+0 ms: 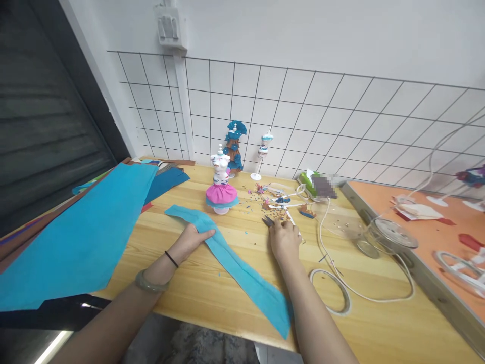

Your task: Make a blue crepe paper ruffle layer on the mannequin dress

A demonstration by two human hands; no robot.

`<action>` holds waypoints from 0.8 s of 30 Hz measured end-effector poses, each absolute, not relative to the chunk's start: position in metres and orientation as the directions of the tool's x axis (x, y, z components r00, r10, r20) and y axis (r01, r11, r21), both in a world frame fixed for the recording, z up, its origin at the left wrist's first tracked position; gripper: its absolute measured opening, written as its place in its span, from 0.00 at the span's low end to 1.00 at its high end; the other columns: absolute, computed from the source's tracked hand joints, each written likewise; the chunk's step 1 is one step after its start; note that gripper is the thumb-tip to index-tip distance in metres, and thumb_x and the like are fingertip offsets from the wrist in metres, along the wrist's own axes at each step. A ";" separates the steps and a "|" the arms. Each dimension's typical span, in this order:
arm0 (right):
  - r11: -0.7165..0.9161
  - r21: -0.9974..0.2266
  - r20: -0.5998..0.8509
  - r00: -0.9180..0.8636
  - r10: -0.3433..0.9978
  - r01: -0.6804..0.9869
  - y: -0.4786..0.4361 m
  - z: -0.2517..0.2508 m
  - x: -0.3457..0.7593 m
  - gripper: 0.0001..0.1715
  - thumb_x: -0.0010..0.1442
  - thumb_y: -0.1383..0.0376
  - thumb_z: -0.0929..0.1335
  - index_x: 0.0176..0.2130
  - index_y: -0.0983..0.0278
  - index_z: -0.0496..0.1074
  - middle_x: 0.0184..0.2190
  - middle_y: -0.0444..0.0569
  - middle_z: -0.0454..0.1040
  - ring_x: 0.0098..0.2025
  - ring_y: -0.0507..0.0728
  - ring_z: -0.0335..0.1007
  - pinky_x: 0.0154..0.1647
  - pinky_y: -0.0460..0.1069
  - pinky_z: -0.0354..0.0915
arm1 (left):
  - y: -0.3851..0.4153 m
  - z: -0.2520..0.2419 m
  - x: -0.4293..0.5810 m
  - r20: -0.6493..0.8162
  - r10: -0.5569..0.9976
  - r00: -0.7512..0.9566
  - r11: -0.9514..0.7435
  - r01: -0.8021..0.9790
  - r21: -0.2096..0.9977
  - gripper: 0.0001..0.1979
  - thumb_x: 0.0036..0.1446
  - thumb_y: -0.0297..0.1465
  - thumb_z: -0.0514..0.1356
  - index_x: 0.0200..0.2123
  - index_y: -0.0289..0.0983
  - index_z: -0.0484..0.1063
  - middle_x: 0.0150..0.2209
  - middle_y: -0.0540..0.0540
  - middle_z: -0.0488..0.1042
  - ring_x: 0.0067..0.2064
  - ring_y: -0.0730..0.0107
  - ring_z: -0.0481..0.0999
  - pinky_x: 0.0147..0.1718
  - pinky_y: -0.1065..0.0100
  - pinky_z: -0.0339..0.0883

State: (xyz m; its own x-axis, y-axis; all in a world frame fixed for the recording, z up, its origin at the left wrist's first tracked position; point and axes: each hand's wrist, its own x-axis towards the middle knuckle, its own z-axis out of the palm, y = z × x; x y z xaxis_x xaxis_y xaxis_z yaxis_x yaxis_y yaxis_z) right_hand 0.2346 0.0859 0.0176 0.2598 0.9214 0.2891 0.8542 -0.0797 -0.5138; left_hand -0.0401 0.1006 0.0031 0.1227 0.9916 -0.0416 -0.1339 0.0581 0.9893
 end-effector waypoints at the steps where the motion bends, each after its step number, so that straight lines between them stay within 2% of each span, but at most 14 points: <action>1: -0.043 -0.548 0.294 0.240 0.925 0.835 0.085 0.019 0.228 0.20 0.60 0.63 0.63 0.49 0.67 0.73 0.50 0.66 0.67 0.58 0.73 0.55 0.55 0.69 0.51 | 0.099 0.004 -0.039 -0.037 0.992 0.124 0.054 -0.134 0.989 0.17 0.37 0.36 0.72 0.31 0.34 0.76 0.35 0.44 0.79 0.40 0.59 0.76 0.47 0.57 0.66; 3: 0.066 -0.627 0.287 0.151 0.946 0.777 0.080 0.022 0.211 0.24 0.61 0.59 0.63 0.53 0.67 0.71 0.53 0.63 0.67 0.59 0.68 0.58 0.57 0.64 0.55 | 0.097 0.006 -0.036 -0.033 0.990 0.138 0.054 -0.148 0.988 0.17 0.37 0.36 0.72 0.32 0.34 0.76 0.35 0.44 0.80 0.40 0.59 0.76 0.47 0.58 0.66; 4: 0.126 -0.669 0.270 0.081 0.959 0.733 0.076 0.023 0.201 0.25 0.61 0.57 0.62 0.54 0.66 0.70 0.52 0.60 0.69 0.56 0.65 0.63 0.55 0.60 0.59 | 0.096 0.008 -0.035 -0.033 0.988 0.151 0.057 -0.161 0.985 0.17 0.37 0.36 0.72 0.32 0.34 0.77 0.35 0.44 0.80 0.40 0.59 0.76 0.46 0.58 0.67; 7: 0.220 -0.791 0.171 -0.139 0.975 0.571 0.063 0.025 0.174 0.31 0.60 0.51 0.64 0.56 0.64 0.68 0.43 0.53 0.77 0.43 0.58 0.73 0.45 0.53 0.69 | 0.092 0.012 -0.031 -0.032 0.981 0.191 0.074 -0.216 0.974 0.16 0.38 0.36 0.72 0.31 0.34 0.77 0.35 0.44 0.80 0.38 0.61 0.77 0.45 0.61 0.68; 9: 0.167 -0.909 0.047 -0.306 0.951 0.381 0.056 0.028 0.165 0.35 0.56 0.50 0.68 0.57 0.64 0.67 0.40 0.50 0.78 0.40 0.57 0.74 0.42 0.52 0.70 | 0.090 0.015 -0.029 -0.041 0.980 0.193 0.092 -0.261 0.961 0.16 0.38 0.35 0.72 0.31 0.34 0.77 0.34 0.45 0.80 0.38 0.62 0.77 0.45 0.62 0.68; 12: -0.012 -0.974 -0.129 -0.512 0.849 0.224 0.049 0.035 0.166 0.32 0.54 0.51 0.71 0.54 0.63 0.70 0.39 0.49 0.79 0.39 0.57 0.75 0.41 0.52 0.70 | 0.090 0.017 -0.028 -0.085 0.982 0.169 0.139 -0.338 0.931 0.16 0.37 0.35 0.72 0.29 0.34 0.75 0.31 0.45 0.79 0.36 0.63 0.77 0.42 0.62 0.69; 16: -0.159 -0.951 -0.297 -0.634 0.714 0.267 0.049 0.045 0.181 0.26 0.52 0.52 0.72 0.46 0.65 0.74 0.37 0.48 0.79 0.37 0.57 0.75 0.39 0.51 0.69 | 0.094 0.020 -0.029 -0.141 0.980 0.144 0.192 -0.454 0.870 0.18 0.40 0.40 0.71 0.28 0.33 0.74 0.29 0.44 0.79 0.33 0.60 0.78 0.37 0.61 0.70; 20: -0.178 -0.931 -0.353 -0.656 0.667 0.319 0.051 0.052 0.197 0.22 0.51 0.52 0.72 0.39 0.66 0.75 0.32 0.47 0.78 0.33 0.54 0.74 0.38 0.49 0.68 | 0.101 0.024 -0.038 -0.161 0.980 0.118 0.200 -0.564 0.801 0.16 0.47 0.41 0.67 0.30 0.33 0.74 0.29 0.42 0.79 0.33 0.60 0.79 0.38 0.61 0.71; 24: -0.143 -0.901 -0.394 -0.634 0.665 0.410 0.052 0.065 0.213 0.21 0.53 0.51 0.71 0.37 0.66 0.75 0.33 0.47 0.77 0.33 0.54 0.72 0.36 0.48 0.68 | 0.109 0.026 -0.051 -0.166 0.984 0.065 0.168 -0.650 0.741 0.13 0.53 0.38 0.63 0.33 0.32 0.73 0.31 0.41 0.79 0.34 0.61 0.79 0.39 0.61 0.71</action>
State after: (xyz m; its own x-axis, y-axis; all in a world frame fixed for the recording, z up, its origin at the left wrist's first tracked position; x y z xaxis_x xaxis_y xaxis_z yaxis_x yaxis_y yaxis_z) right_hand 0.2133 0.0517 0.0652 -0.6344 0.6650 -0.3941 0.4098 -0.1430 -0.9009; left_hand -0.0511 0.1085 0.0261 0.0653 0.9839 -0.1662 -0.6503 0.1683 0.7408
